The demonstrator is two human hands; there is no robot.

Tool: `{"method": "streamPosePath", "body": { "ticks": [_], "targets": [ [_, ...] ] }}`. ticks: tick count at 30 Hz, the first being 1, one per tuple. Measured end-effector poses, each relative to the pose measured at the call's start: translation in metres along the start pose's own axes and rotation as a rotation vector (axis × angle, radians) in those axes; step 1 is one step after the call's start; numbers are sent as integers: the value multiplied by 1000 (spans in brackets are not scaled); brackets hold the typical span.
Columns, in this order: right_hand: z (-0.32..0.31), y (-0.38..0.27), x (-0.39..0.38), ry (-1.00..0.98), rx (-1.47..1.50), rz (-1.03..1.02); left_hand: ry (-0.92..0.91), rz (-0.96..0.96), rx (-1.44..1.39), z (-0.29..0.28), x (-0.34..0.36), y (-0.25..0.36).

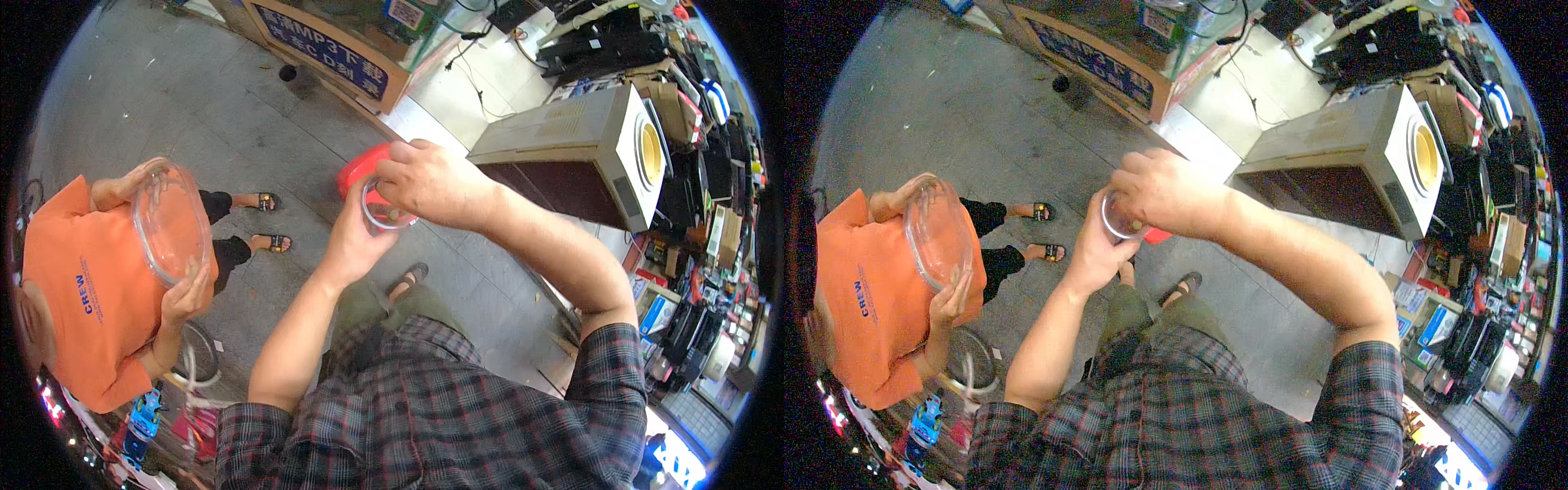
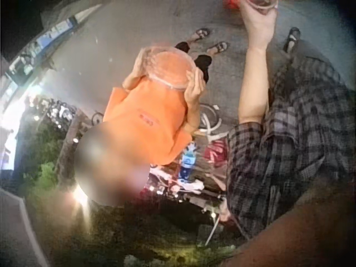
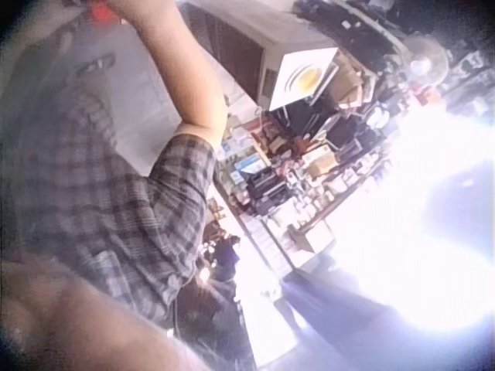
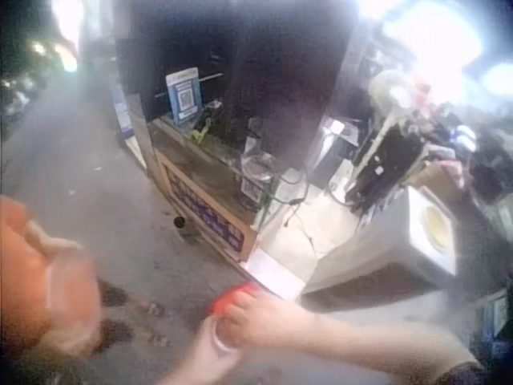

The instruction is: The person uses a screwdriver to remove screws from the back panel of a small appliance, then flips it over to inspect the interior. They plug the appliance into a power strip, flip it back, and handle small parts and a tube of adhesive.

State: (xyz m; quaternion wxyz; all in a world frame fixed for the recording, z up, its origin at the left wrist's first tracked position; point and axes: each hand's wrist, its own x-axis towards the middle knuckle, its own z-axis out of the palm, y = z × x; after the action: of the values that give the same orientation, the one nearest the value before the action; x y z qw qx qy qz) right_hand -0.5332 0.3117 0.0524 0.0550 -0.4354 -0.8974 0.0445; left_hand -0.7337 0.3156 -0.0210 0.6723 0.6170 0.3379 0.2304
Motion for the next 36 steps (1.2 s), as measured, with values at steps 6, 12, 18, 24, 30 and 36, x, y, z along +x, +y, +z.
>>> {"method": "streamPosePath", "body": {
  "ticks": [6, 12, 18, 24, 30, 36],
  "targets": [
    [7, -6, -21, -126, -121, -47, -88, -57, -25, 16, 3, -17],
    [23, -17, -33, -316, -114, 9, -147, -91, 120, 21, 0, -11],
    [19, -19, -37, -344, -84, 76, -170, -41, 58, 31, 2, -23],
    [5, -13, -45, -217, -107, 39, -170, -61, 162, 32, 9, -28],
    [-2, -8, -56, -249, 150, 168, -199, -3, 22, 37, 20, -26],
    [-19, -2, -74, 197, 733, 534, -127, 89, 267, 30, 43, -16]
  ]
}}
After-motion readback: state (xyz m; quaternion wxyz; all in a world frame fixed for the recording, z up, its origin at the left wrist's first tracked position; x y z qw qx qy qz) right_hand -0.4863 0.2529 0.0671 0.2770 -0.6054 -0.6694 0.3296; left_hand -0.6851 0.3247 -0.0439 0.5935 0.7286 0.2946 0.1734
